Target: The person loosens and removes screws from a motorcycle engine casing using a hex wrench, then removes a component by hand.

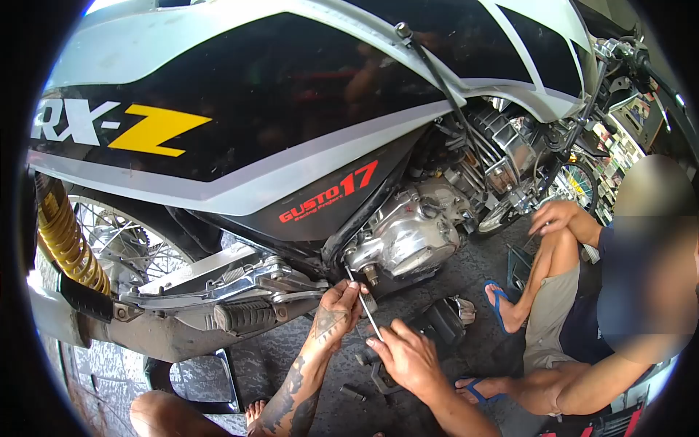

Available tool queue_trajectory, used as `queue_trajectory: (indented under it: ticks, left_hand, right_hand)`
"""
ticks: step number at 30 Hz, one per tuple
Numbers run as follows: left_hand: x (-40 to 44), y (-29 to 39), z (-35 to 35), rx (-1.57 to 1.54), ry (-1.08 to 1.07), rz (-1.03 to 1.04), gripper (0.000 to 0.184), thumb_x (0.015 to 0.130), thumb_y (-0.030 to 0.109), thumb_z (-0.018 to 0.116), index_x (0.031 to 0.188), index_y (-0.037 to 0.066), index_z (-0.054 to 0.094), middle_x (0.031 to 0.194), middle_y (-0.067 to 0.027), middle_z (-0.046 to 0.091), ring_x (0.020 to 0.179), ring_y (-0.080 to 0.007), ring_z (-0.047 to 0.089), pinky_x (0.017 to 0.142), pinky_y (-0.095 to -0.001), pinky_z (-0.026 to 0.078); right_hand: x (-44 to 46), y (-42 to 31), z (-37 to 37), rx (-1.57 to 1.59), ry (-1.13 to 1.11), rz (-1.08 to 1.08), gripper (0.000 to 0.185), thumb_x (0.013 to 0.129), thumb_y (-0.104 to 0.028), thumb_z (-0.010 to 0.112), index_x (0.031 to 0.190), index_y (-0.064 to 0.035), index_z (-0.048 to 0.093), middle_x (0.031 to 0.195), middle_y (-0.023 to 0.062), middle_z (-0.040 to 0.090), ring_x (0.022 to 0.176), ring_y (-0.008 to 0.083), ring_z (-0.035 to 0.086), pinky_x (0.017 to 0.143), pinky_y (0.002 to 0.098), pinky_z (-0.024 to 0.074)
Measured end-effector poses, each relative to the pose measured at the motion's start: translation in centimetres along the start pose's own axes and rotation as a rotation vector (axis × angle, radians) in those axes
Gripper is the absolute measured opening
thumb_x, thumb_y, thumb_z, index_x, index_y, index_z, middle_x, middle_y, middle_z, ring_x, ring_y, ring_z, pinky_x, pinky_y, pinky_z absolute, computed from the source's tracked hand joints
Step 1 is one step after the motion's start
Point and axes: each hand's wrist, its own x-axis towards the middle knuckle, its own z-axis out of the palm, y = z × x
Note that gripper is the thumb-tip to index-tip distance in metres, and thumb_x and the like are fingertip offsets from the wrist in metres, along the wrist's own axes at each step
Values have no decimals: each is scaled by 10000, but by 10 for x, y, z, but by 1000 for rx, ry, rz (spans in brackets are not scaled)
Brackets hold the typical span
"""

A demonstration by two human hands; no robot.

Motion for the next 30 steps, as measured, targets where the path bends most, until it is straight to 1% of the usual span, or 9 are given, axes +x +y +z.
queue_trajectory:
  ticks: [4,7,9,12,17,20,22,25,30]
  left_hand:
    - [3,0,3,-67,21,-16,264,984,267,421,882,66,559,562,47,406,471,-52,347,434,-214,271]
    - [12,-17,3,-30,60,64,264,984,276,431,907,55,553,550,53,411,406,-53,322,383,-218,246]
    - [14,-20,2,243,178,138,366,950,348,470,866,8,578,608,-88,567,567,-207,572,572,-341,439]
    - [5,-3,1,416,202,151,397,940,376,477,860,4,589,625,-127,610,612,-260,619,614,-361,459]
    - [4,-6,-2,469,130,102,394,917,377,521,846,0,611,651,-145,636,638,-289,635,642,-386,475]
    - [6,-12,-1,219,80,41,361,936,327,513,823,-4,600,574,-69,573,532,-182,570,547,-316,444]
    - [8,-12,-1,32,24,-35,351,947,308,502,813,-2,596,547,-34,536,500,-131,535,509,-289,422]
    - [12,-21,2,-85,8,-2,289,962,275,491,818,40,577,540,49,419,465,-48,345,428,-231,240]
    - [10,-19,-3,-77,-26,-15,297,962,281,493,816,35,575,533,43,418,457,-51,355,424,-231,251]
  right_hand:
    - [16,-1,-22,-35,-126,20,277,935,-298,503,911,-47,619,743,130,576,701,339,607,610,444,474]
    - [36,7,-27,318,-434,190,278,949,-264,470,894,-27,603,722,149,633,720,354,628,632,416,481]
    - [48,-8,-39,273,-595,334,261,945,-242,484,842,-31,597,709,98,630,576,215,603,561,380,486]
    - [45,-6,-28,-48,-404,3,250,905,-244,549,783,-26,563,691,115,610,602,278,614,548,417,478]
    - [40,-13,-22,-327,-187,-92,227,871,-239,602,828,-25,540,744,131,633,582,285,622,534,421,473]
    - [56,-21,-31,138,-503,465,247,937,-253,528,981,-17,587,799,94,654,687,153,645,575,283,519]
    - [56,1,-23,274,-573,460,254,954,-240,496,1011,-8,582,817,95,658,711,158,650,579,272,523]
    - [60,9,-28,452,-680,486,264,984,-198,429,1029,16,577,886,103,667,800,180,664,600,268,535]
    - [67,21,-28,577,-786,505,254,978,-180,443,985,23,596,931,128,674,834,191,672,623,275,545]
